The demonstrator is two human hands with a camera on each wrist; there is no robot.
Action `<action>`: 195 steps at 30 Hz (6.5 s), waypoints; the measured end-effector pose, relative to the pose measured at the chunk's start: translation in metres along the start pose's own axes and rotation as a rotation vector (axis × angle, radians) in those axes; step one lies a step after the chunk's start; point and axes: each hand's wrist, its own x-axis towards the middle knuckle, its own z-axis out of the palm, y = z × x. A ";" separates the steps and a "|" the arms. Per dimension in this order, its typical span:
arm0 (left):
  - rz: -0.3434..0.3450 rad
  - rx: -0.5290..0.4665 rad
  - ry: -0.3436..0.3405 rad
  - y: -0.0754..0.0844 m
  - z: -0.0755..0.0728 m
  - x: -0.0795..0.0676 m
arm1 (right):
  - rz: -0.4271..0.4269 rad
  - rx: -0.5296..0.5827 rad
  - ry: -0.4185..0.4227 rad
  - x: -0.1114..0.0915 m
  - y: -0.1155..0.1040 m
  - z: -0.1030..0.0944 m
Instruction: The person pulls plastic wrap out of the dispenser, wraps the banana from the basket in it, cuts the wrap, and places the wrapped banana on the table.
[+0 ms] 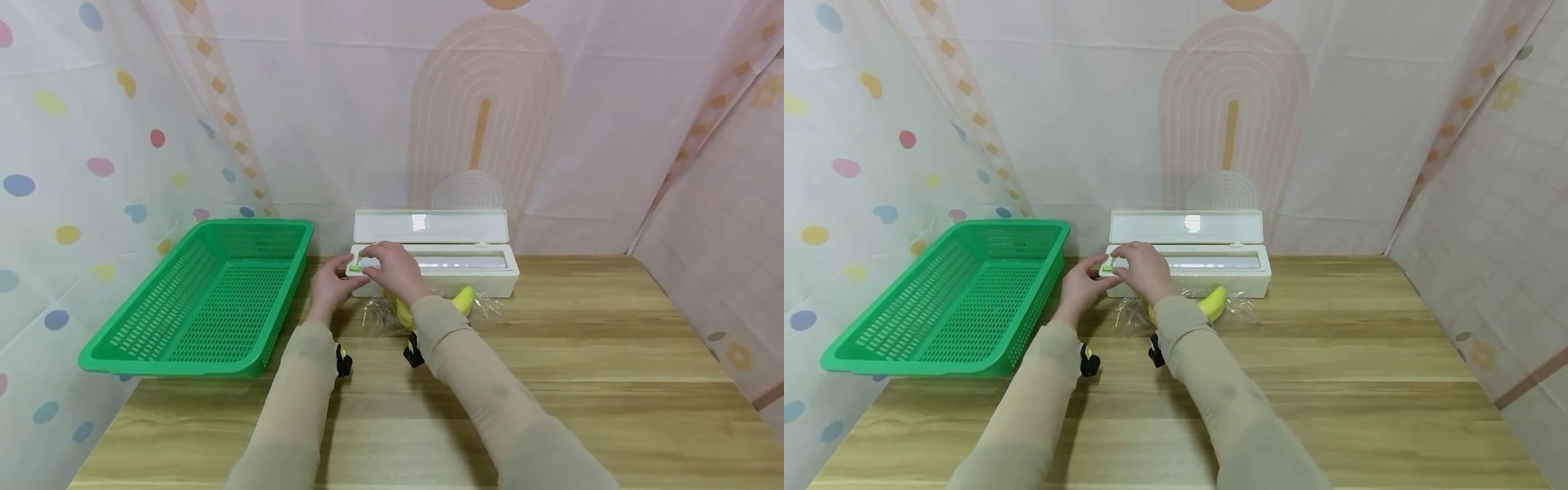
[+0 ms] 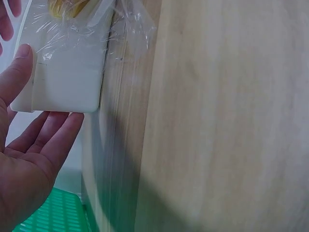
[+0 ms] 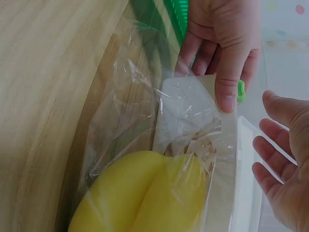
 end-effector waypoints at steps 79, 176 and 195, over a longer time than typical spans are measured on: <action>-0.011 0.027 0.011 0.003 0.000 -0.003 | -0.032 -0.333 -0.129 0.020 -0.023 0.014; -0.005 0.015 0.003 0.001 -0.007 -0.002 | -0.021 -0.246 -0.149 -0.030 0.066 -0.051; -0.003 0.000 -0.006 0.001 -0.001 -0.001 | -0.034 -0.263 -0.142 -0.042 0.075 -0.059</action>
